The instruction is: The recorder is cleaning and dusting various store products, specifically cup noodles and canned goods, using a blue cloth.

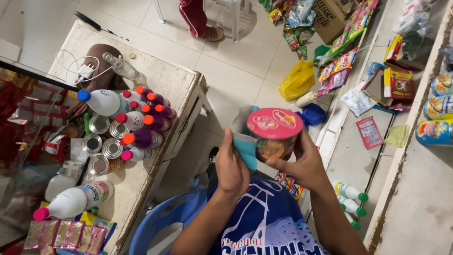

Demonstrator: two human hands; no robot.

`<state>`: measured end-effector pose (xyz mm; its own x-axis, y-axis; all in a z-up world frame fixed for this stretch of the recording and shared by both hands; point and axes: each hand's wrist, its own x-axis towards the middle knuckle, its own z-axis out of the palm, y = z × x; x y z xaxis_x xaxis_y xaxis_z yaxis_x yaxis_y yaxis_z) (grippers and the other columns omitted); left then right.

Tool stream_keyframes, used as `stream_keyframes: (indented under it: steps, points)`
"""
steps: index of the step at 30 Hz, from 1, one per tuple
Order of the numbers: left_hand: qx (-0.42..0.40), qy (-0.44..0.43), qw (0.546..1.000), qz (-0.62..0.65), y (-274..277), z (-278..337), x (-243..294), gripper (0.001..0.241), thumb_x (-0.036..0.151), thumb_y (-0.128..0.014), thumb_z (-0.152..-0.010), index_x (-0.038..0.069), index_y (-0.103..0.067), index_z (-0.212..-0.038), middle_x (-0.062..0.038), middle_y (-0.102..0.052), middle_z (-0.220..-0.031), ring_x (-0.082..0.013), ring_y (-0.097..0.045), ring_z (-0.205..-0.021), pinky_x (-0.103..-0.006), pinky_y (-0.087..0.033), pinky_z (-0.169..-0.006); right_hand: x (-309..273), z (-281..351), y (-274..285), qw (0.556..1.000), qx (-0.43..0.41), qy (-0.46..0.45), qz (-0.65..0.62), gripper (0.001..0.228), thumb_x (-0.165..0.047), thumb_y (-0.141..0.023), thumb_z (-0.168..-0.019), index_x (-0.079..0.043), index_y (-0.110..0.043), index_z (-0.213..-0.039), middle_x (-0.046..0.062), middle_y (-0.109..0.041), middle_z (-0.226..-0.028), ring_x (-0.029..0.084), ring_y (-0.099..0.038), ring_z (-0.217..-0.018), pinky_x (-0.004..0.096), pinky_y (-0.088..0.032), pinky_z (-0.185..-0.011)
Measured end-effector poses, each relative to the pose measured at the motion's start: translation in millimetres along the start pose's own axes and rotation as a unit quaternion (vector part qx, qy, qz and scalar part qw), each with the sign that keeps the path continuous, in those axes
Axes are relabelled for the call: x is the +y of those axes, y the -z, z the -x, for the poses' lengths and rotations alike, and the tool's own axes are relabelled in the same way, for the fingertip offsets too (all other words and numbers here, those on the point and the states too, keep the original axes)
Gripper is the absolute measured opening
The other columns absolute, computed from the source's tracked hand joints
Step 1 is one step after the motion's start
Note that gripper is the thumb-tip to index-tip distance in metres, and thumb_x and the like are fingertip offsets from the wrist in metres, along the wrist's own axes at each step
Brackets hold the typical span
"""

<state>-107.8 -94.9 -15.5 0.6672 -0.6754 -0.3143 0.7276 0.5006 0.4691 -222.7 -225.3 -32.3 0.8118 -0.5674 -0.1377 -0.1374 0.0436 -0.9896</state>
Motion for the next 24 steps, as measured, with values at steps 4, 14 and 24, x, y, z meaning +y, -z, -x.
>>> stream_keyframes:
  steps: [4,14,24]
  points:
    - [0.114,0.006,0.993,-0.035,-1,-3,-1,0.059,0.045,-0.040,-0.104,-0.003,-0.063,-0.128,-0.020,-0.068,-0.122,-0.0222,-0.062,-0.105,-0.0410,-0.053,-0.099,-23,1,-11,0.997,-0.041,0.036,0.059,0.119,0.001,-0.099,-0.051,0.001,-0.039,-0.154,0.015,-0.063,-0.111,0.020,-0.057,-0.099,0.038,-0.046,-0.094]
    - [-0.102,-0.037,0.991,-0.073,1,12,-4,0.071,0.051,-0.018,-0.106,0.007,-0.018,-0.162,-0.019,-0.029,-0.165,-0.0306,-0.034,-0.147,-0.0440,-0.028,-0.123,2,7,4,0.983,-0.063,-0.031,-0.169,0.098,0.002,-0.092,-0.053,0.004,-0.048,-0.141,0.020,-0.068,-0.125,0.030,-0.069,-0.108,0.039,-0.058,-0.093]
    - [-0.206,-0.148,0.903,-0.347,-1,11,10,0.083,0.049,-0.026,-0.107,-0.001,0.017,-0.157,-0.028,0.008,-0.170,-0.0454,-0.001,-0.158,-0.0563,-0.007,-0.126,16,-7,-12,0.975,-0.023,-0.017,-0.222,0.090,-0.023,-0.088,-0.067,0.005,-0.042,-0.139,0.018,-0.065,-0.115,0.025,-0.068,-0.096,0.032,-0.059,-0.082]
